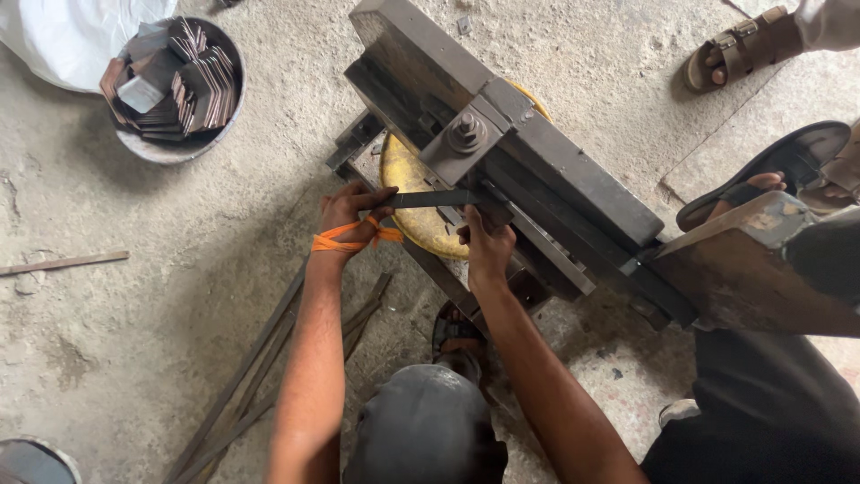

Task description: The person uses a manual guillotine-style shear to cut long metal rods into smaller pieces. They repeatedly feed the rods into the blade, operate the lever to cut, and collect the cut pieces into a metal bowl.

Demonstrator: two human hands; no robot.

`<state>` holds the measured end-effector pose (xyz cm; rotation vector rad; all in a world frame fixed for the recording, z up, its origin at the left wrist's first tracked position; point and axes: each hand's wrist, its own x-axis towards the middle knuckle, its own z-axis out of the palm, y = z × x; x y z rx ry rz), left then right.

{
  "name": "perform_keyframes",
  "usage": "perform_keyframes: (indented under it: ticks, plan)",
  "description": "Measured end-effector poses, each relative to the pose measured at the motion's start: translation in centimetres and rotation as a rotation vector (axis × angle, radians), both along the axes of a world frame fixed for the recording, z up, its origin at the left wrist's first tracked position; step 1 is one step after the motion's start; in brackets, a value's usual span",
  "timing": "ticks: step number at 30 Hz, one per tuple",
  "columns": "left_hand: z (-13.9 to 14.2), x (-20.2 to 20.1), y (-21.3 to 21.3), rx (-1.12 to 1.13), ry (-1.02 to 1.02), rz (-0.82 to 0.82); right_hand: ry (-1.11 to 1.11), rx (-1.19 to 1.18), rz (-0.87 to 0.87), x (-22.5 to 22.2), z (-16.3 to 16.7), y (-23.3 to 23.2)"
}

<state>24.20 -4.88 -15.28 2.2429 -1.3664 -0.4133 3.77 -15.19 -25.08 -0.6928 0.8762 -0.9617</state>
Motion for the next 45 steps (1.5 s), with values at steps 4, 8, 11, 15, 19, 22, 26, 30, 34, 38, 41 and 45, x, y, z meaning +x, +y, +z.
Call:
perform_keyframes:
  ticks: [4, 8, 11, 15, 19, 22, 26, 30, 34, 38, 41, 45]
  plan:
    - [0.1, -0.1, 0.1, -0.045, -0.016, -0.028, 0.039, 0.0, -0.001, -0.2, 0.2, 0.1]
    - [0.6, -0.3, 0.1, -0.009, 0.006, -0.001, 0.044, 0.021, 0.0, -0.1, 0.5, 0.2]
    - [1.4, -0.3, -0.3, 0.017, 0.013, 0.018, 0.052, 0.03, 0.004, 0.0, 1.0, 0.0]
    - [2.6, -0.6, -0.5, 0.002, -0.016, 0.031, 0.023, 0.033, 0.022, -0.1, 1.5, 0.0]
    - [3.3, -0.7, -0.5, 0.032, 0.012, 0.028, 0.036, 0.01, -0.011, -0.2, 1.7, 0.0]
    - [3.4, -1.0, -0.3, 0.066, -0.028, 0.047, 0.042, 0.096, 0.031, -0.3, 2.1, 0.0]
    - [2.7, -1.8, 0.5, -0.034, -0.056, 0.048, 0.016, 0.082, 0.049, -0.3, 3.0, -0.2]
    - [0.9, -4.3, 2.9, -0.004, 0.178, 0.158, 0.072, 0.085, 0.076, -0.6, 3.2, 0.0]
    - [-1.2, -9.0, 7.5, -0.109, 0.176, 0.028, 0.073, 0.115, 0.008, -2.2, 1.7, 1.1]
    - [-2.8, -13.9, 10.4, -0.178, 0.29, 0.006, 0.04, -0.006, -0.039, -4.7, -0.1, 2.4]
    - [-2.9, -15.4, 10.7, -0.242, 0.173, -0.02, 0.044, -0.024, -0.064, -5.8, -0.5, 2.7]
    - [-2.3, -15.9, 8.8, -0.174, 0.242, 0.021, 0.031, -0.008, -0.058, -6.4, -0.1, 3.0]
